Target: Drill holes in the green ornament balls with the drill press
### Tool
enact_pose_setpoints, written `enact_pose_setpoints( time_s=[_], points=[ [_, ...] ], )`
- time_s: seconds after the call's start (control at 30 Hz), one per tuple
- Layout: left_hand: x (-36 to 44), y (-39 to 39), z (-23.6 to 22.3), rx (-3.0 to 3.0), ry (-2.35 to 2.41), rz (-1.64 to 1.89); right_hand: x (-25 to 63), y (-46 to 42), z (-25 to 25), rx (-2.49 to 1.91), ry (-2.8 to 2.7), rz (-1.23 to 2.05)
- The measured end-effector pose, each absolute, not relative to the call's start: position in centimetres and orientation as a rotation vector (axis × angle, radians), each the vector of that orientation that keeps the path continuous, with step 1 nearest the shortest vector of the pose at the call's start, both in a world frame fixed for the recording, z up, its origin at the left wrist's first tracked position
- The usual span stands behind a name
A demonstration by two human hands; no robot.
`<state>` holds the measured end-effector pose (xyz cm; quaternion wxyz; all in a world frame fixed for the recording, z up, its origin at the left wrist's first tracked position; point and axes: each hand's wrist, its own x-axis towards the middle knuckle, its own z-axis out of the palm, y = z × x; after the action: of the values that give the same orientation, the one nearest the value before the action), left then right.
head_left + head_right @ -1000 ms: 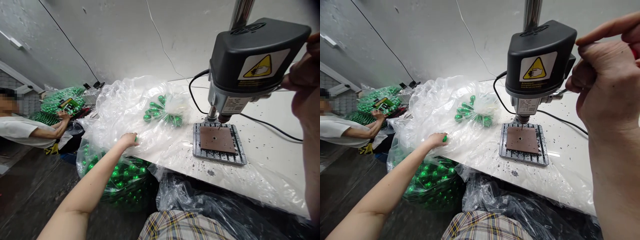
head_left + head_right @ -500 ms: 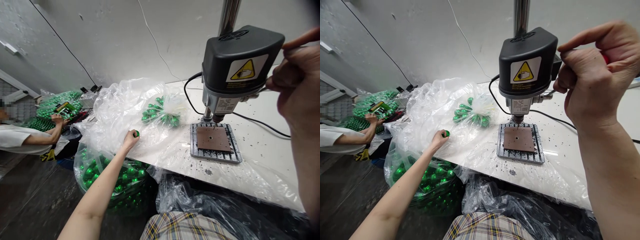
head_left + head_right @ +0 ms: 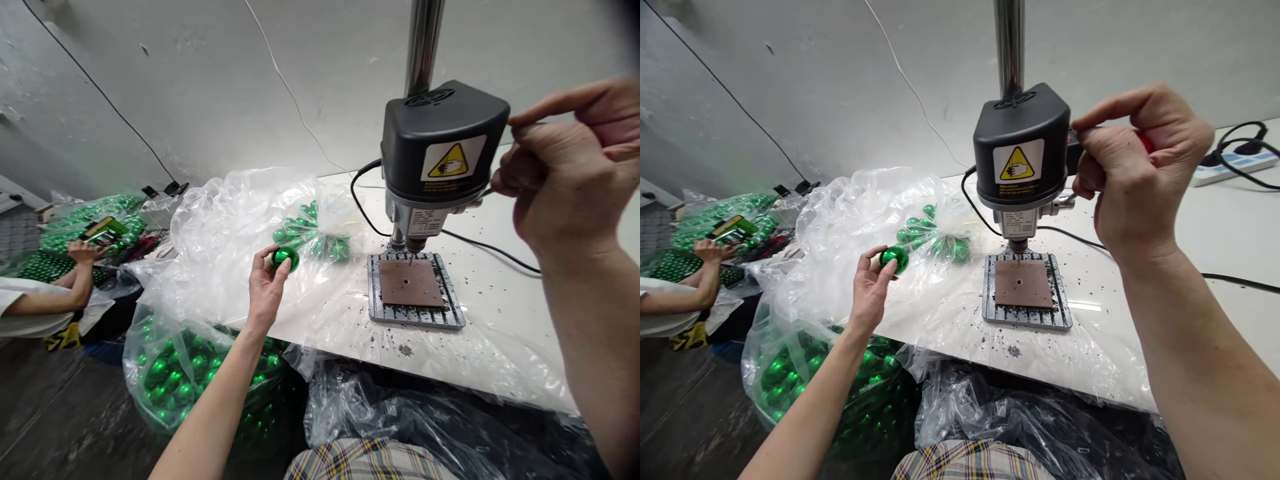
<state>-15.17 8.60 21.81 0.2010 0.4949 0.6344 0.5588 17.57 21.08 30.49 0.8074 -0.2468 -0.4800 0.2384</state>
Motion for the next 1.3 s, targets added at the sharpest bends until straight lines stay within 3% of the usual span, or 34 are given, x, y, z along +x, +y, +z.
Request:
enact_pose_setpoints(
  time_s=[0.13,0.3,0.63,1.07,1.3],
  points=[
    [-10.1,9.4,21.7,0.668,1.105,1.334,17.6,21.5,30.3,-0.285,-1.097,0.51],
    [-5.6,10.9,19.2,0.447,0.924,1.204,17.8,21.7,30.0,-0.307,-1.146,0.541],
    [-1.7,14.8,13.9,1.17,1.317,1.354,18.2,22.9,29.4,-0.392,-1.263,0.471],
    [0.8,16.8,11.9,1.219,1.303,1.36,18.4,23.2,29.0,-0.444,-1.364,0.358],
    [0.8,17.0,11.2,1.655,1.449,1.252,18.5,23.6,28.8,-0.448,-1.386,0.351]
  ],
)
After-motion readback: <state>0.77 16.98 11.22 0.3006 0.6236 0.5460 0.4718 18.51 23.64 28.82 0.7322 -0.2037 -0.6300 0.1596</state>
